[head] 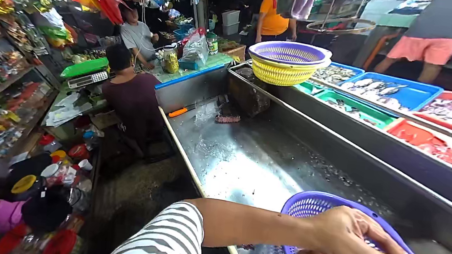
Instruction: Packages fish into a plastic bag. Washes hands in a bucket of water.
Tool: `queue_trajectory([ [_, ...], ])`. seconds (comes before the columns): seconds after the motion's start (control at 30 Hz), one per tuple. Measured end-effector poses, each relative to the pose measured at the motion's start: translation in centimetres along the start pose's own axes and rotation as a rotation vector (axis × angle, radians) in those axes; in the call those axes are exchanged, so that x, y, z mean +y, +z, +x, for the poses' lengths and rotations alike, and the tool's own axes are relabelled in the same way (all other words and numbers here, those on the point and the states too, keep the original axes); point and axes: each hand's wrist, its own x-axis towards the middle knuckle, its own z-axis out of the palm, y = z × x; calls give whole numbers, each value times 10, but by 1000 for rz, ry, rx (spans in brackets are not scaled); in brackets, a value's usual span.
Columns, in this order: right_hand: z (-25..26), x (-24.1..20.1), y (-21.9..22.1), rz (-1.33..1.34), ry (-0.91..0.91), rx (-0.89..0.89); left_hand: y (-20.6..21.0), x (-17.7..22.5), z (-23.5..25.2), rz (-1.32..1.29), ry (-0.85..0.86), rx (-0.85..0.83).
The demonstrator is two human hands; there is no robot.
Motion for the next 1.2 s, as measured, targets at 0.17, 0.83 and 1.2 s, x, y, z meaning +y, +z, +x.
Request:
queue_trajectory([
  [0.17,20,-14,11,-669,-69,312,-40,-43,8,161,240,178],
  [0.83,51,-110,-66,-2544,163,799,-41,-173,-13,933,-37,-557],
  [1.2,51,-112,-84,-2331,330,937,-46,-163,-28,1105,38,-657],
])
